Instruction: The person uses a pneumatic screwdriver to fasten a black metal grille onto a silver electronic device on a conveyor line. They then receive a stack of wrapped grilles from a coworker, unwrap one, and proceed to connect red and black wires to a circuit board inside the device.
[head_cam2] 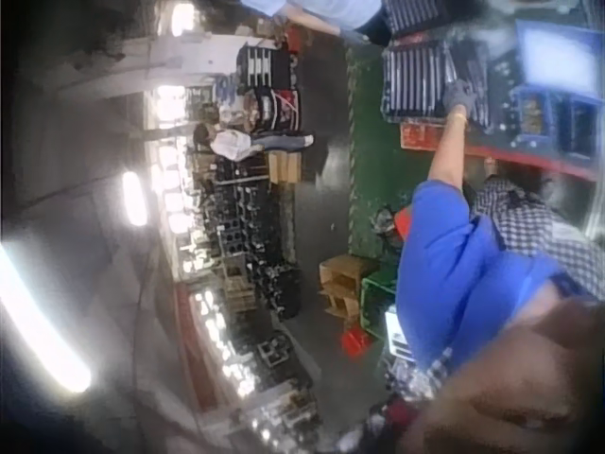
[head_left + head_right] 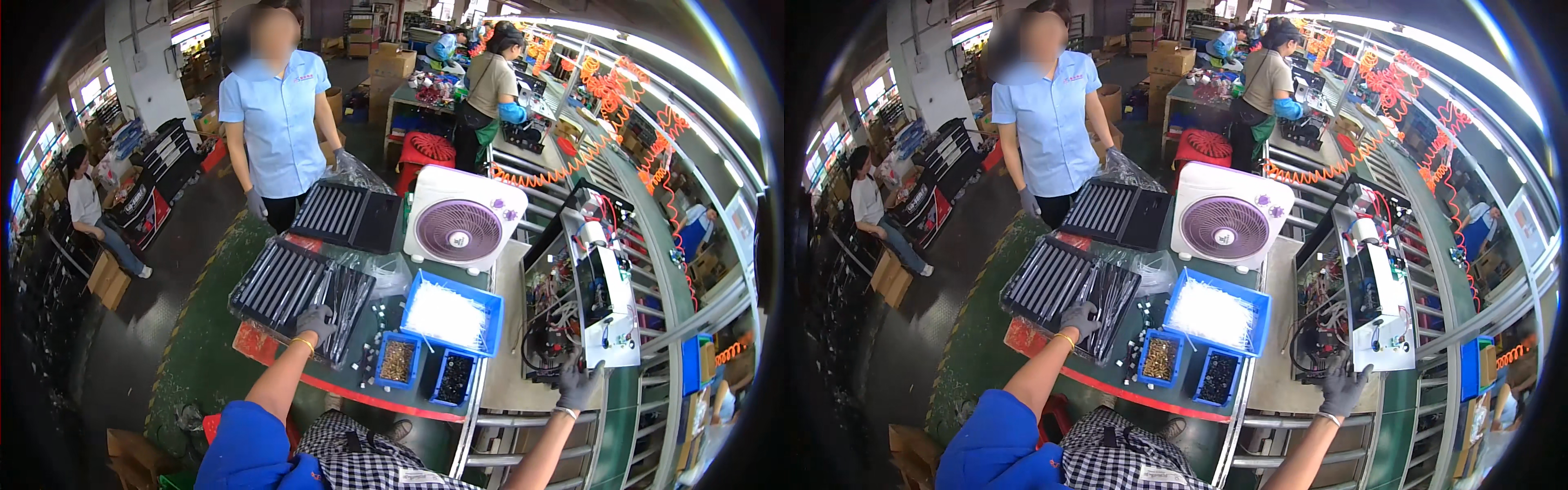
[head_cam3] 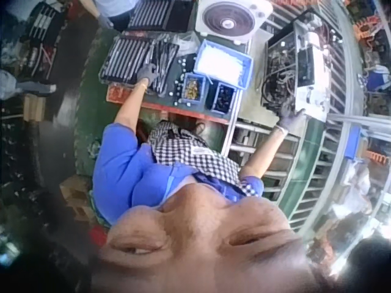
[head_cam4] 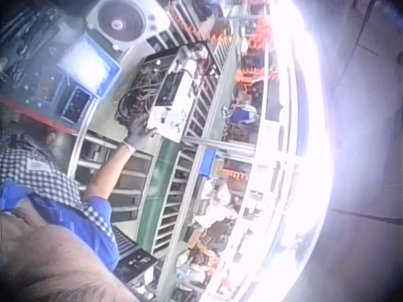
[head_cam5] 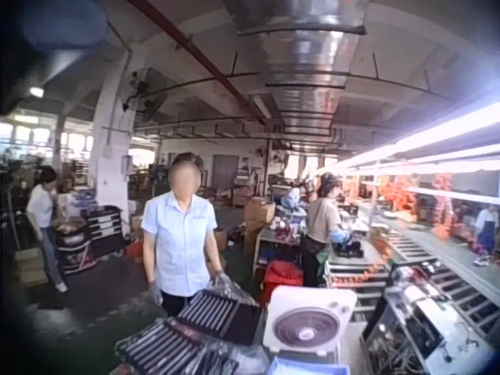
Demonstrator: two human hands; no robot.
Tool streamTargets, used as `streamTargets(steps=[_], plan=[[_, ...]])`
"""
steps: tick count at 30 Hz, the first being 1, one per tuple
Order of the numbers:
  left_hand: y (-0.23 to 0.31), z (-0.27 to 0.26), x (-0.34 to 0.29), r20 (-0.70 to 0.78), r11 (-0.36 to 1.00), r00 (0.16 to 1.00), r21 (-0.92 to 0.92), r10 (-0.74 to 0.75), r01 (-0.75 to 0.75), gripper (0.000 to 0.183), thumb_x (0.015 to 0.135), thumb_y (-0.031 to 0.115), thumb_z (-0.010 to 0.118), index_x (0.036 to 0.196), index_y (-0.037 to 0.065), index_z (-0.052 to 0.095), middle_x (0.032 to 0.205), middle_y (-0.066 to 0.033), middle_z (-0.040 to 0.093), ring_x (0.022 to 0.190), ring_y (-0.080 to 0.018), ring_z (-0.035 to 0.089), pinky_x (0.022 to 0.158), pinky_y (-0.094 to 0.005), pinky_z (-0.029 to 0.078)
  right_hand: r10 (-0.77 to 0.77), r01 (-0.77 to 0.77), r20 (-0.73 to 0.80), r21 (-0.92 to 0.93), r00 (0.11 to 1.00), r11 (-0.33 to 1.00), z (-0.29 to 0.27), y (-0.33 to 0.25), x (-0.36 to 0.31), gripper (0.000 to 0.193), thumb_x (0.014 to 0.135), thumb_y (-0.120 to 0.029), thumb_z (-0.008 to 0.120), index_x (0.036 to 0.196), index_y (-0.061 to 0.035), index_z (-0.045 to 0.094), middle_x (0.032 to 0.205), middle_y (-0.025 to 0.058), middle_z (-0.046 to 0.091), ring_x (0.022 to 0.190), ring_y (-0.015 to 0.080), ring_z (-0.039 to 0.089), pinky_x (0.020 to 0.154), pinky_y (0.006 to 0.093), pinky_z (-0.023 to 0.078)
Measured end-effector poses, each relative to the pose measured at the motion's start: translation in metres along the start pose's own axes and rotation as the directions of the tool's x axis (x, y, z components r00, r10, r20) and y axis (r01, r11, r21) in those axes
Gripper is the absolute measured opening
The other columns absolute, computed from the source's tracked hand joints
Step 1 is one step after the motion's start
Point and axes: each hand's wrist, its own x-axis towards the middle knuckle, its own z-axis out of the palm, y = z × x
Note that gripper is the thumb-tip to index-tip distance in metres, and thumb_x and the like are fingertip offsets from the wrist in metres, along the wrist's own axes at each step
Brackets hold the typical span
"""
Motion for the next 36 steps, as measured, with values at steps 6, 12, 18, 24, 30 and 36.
streamTargets(steps=[6, 12, 18, 24, 30, 36], plan=[[0.005, 0.001, 0.003, 0.011, 0.997, 0.997, 0.018, -0.070, 0.070, 0.050, 0.070, 0.040, 0.078, 0.112, 0.019, 0.062, 0.121, -0.0112, 0.058, 0.117, -0.0302, 0.056, 0.100, -0.0396, 0.044, -0.243, 0.238, -0.066, -0.069, 0.968, 0.969, -0.049, -0.030, 0.049, 0.042, 0.090, -0.037, 0.069, 0.118, -0.0059, 0.060, 0.111, 0.0065, 0.067, 0.092, 0.0198, 0.062, 0.077, 0.0329, 0.056], [0.005, 0.003, 0.001, -0.015, 0.999, 0.999, 0.011, -0.043, 0.043, 0.052, 0.069, 0.040, 0.078, 0.114, 0.018, 0.061, 0.121, -0.0115, 0.059, 0.115, -0.0309, 0.057, 0.099, -0.0408, 0.045, -0.225, 0.243, 0.092, -0.348, 0.970, 0.906, -0.051, -0.038, 0.049, 0.032, 0.093, -0.036, 0.066, 0.111, -0.0093, 0.065, 0.098, -0.0002, 0.069, 0.075, 0.0112, 0.061, 0.056, 0.0227, 0.054], [-0.022, 0.011, 0.003, -0.095, 0.997, 0.995, -0.067, 0.040, -0.046, 0.050, 0.068, 0.038, 0.079, 0.110, 0.015, 0.065, 0.111, -0.0128, 0.066, 0.107, -0.0313, 0.062, 0.095, -0.0403, 0.047, -0.282, 0.292, 0.091, -0.444, 0.955, 0.847, -0.043, -0.019, 0.048, 0.028, 0.094, -0.035, 0.065, 0.102, -0.0080, 0.063, 0.088, 0.0023, 0.065, 0.071, 0.0112, 0.056, 0.060, 0.0262, 0.046], [0.002, 0.011, 0.007, -0.092, 0.997, 0.993, -0.036, 0.069, -0.073, 0.045, 0.069, 0.037, 0.079, 0.105, 0.013, 0.064, 0.107, -0.0132, 0.067, 0.106, -0.0299, 0.062, 0.093, -0.0406, 0.048, -0.339, 0.371, 0.152, -0.378, 0.929, 0.848, -0.043, -0.033, 0.026, 0.033, 0.095, -0.029, 0.059, 0.118, -0.0056, 0.059, 0.112, 0.0083, 0.066, 0.100, 0.0228, 0.064, 0.086, 0.0367, 0.054], [-0.013, 0.021, 0.014, -0.116, 0.989, 0.983, -0.031, 0.141, -0.145, 0.047, 0.070, 0.032, 0.079, 0.109, 0.011, 0.062, 0.110, -0.0149, 0.064, 0.102, -0.0324, 0.063, 0.090, -0.0411, 0.050, -0.396, 0.385, 0.077, -0.465, 0.915, 0.798, -0.074, -0.043, -0.015, 0.032, 0.092, -0.031, 0.065, 0.115, -0.0101, 0.060, 0.105, 0.0040, 0.068, 0.083, 0.0175, 0.063, 0.060, 0.0288, 0.047], [-0.026, 0.022, 0.016, -0.105, 0.989, 0.985, -0.032, 0.139, -0.143, 0.045, 0.072, 0.032, 0.078, 0.110, 0.013, 0.062, 0.110, -0.0142, 0.063, 0.102, -0.0323, 0.063, 0.090, -0.0410, 0.050, -0.414, 0.378, -0.010, -0.388, 0.910, 0.841, -0.066, -0.033, -0.103, 0.027, 0.091, -0.026, 0.069, 0.111, -0.0099, 0.063, 0.095, 0.0020, 0.070, 0.067, 0.0109, 0.062, 0.045, 0.0196, 0.043]])
